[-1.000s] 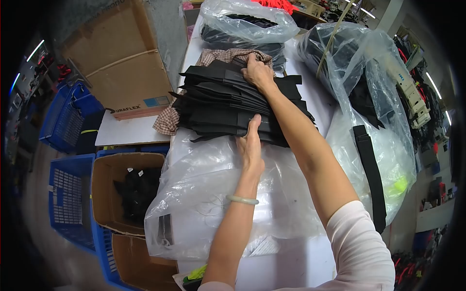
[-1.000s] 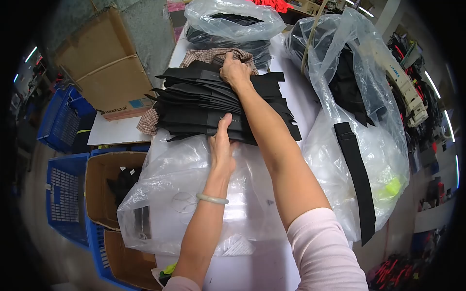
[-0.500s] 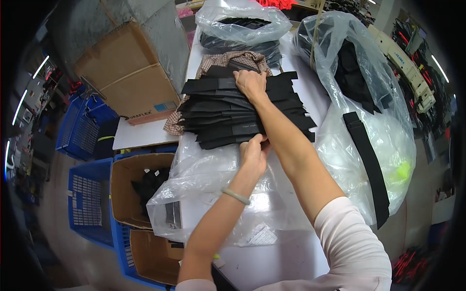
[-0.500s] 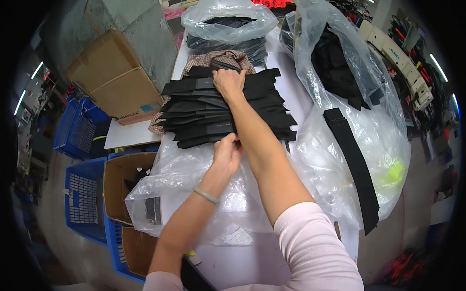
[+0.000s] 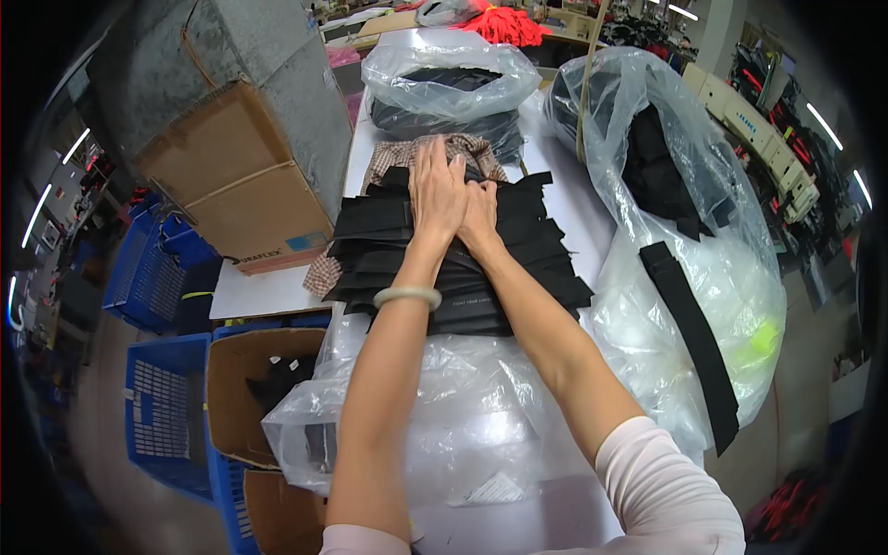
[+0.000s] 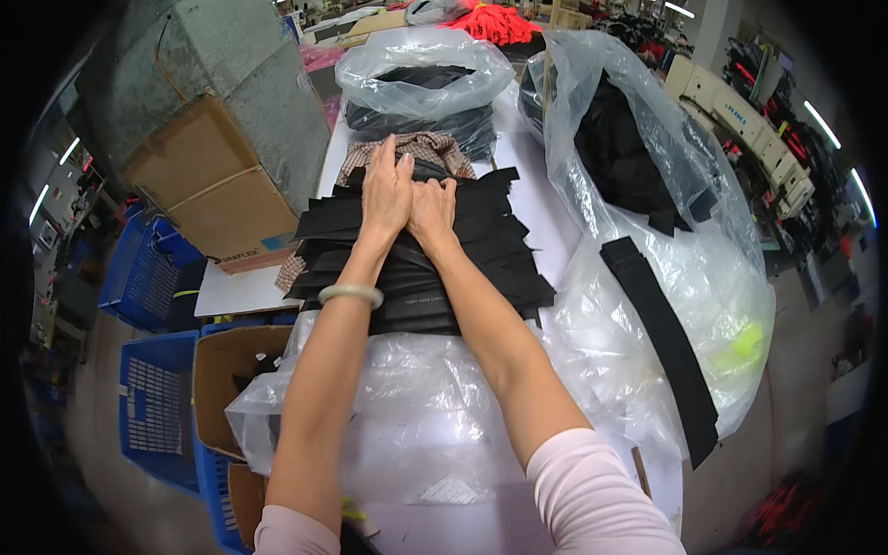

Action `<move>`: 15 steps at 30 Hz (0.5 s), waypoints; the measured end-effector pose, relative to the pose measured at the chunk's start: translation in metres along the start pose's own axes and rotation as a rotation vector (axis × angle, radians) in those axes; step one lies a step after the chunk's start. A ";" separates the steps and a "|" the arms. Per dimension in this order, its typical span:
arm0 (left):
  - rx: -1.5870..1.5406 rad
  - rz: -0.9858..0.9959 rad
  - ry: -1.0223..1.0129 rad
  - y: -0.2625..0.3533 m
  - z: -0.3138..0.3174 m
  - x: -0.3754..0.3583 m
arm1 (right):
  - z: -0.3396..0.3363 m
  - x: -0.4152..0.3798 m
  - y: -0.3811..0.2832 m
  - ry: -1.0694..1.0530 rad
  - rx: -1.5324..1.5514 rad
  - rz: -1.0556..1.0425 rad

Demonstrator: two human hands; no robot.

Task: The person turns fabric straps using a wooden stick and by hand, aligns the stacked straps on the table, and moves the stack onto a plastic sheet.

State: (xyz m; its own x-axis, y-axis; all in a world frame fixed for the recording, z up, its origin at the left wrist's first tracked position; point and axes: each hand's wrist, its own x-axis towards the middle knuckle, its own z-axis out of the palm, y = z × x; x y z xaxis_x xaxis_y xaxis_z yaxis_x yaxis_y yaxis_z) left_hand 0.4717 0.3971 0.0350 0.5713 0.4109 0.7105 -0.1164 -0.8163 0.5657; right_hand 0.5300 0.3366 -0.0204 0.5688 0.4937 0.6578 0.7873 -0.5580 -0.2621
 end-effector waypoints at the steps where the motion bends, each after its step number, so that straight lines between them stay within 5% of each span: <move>1: 0.048 -0.132 -0.092 -0.016 0.015 -0.002 | -0.003 0.000 0.001 -0.054 -0.007 0.007; 3: 0.136 -0.397 -0.304 -0.025 0.022 -0.007 | 0.002 -0.001 0.008 -0.141 -0.012 0.029; 6: 0.212 -0.332 -0.448 -0.036 0.024 -0.013 | 0.036 0.026 0.037 -0.095 0.017 0.364; 8: 0.448 -0.195 -0.484 -0.036 0.026 -0.020 | -0.005 0.062 0.037 -0.097 0.754 0.701; 11: 0.538 -0.041 -0.228 -0.034 0.036 -0.034 | 0.003 0.104 0.050 0.057 0.087 0.035; 13: 0.549 -0.015 -0.219 -0.031 0.035 -0.036 | 0.020 0.114 0.052 -0.061 -0.060 -0.066; 15: 0.546 0.010 -0.217 -0.032 0.034 -0.037 | 0.029 0.108 0.043 -0.271 -0.134 0.153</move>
State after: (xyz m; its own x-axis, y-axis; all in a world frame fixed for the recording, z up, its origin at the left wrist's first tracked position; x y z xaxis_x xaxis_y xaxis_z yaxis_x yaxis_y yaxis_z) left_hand 0.4820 0.3940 -0.0241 0.7325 0.3564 0.5800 0.2798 -0.9343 0.2208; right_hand 0.6320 0.3856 0.0191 0.7349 0.5462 0.4020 0.6596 -0.7136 -0.2362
